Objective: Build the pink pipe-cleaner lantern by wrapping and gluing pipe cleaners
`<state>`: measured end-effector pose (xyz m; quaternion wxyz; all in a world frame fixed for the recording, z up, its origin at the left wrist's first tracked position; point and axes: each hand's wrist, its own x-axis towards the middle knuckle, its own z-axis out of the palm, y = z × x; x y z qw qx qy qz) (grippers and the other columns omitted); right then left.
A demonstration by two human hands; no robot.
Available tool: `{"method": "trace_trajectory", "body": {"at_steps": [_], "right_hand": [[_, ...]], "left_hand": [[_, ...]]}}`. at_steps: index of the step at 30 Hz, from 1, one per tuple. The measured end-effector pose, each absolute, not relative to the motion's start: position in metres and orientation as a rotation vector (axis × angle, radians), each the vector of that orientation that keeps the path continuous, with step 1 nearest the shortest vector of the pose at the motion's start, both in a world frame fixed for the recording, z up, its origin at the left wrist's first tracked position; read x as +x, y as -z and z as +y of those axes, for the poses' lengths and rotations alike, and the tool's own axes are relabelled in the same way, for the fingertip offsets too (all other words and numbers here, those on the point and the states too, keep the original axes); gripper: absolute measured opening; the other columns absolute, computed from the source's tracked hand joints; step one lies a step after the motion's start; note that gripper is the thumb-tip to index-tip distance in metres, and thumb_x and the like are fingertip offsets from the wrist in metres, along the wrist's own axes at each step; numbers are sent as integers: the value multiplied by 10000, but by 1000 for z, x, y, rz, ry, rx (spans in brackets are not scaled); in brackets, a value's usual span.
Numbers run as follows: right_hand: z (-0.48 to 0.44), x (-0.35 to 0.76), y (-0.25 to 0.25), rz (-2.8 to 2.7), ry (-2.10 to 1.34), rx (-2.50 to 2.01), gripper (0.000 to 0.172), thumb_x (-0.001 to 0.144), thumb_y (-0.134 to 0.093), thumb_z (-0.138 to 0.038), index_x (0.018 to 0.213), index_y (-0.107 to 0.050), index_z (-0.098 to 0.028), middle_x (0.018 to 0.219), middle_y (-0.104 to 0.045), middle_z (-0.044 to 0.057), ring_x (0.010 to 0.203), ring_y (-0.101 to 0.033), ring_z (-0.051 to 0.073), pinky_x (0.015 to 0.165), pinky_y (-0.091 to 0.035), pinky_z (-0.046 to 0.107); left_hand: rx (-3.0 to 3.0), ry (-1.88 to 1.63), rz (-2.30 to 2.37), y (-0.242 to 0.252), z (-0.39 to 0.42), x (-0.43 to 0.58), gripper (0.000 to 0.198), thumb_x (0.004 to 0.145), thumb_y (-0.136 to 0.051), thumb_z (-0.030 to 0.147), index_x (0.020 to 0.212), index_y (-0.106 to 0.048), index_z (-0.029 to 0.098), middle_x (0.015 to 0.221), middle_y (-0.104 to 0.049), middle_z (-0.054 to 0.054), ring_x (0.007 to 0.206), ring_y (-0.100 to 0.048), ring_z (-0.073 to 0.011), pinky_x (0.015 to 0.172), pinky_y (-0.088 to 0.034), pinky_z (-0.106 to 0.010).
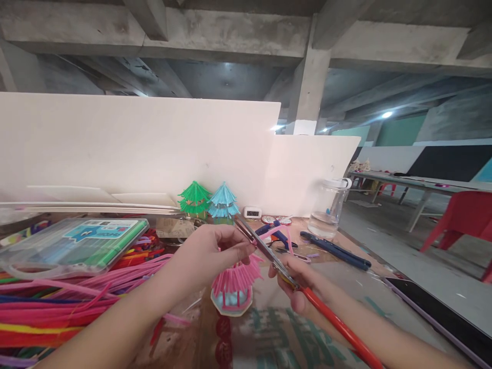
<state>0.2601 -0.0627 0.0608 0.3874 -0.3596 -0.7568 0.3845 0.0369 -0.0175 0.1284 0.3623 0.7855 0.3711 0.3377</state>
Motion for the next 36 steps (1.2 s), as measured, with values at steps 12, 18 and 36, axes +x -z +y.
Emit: {"method": "trace_trajectory", "body": {"at_steps": [12, 18, 36], "right_hand": [[-37, 258, -59, -1868, -812, -1127, 291, 720, -636, -416, 903, -569, -200, 594, -497, -47, 545, -442, 132, 535, -331, 246], [-14, 282, -60, -2029, -315, -1577, 356, 837, -517, -517, 938, -616, -190, 712, -620, 24, 661, -566, 196, 584, -373, 276], [-2, 294, -48, -2221, -163, -1748, 265, 881, -530, -337, 1052, -685, -206, 987, -718, 103, 877, -663, 251, 730, -473, 329]], "left_hand": [[2376, -986, 1183, -133, -15, 34, 261, 815, -565, 414, 725, -708, 216, 691, -706, 25, 656, -618, -157, 592, -435, -239], [2296, -1134, 1307, -148, -12, 19, 258, 775, -606, 451, 759, -707, 215, 691, -709, 19, 612, -601, -149, 592, -454, -247], [2437, -1062, 1370, -149, -6, 11, 255, 832, -535, 426, 795, -643, 198, 737, -669, 5, 649, -583, -160, 603, -427, -270]]}}
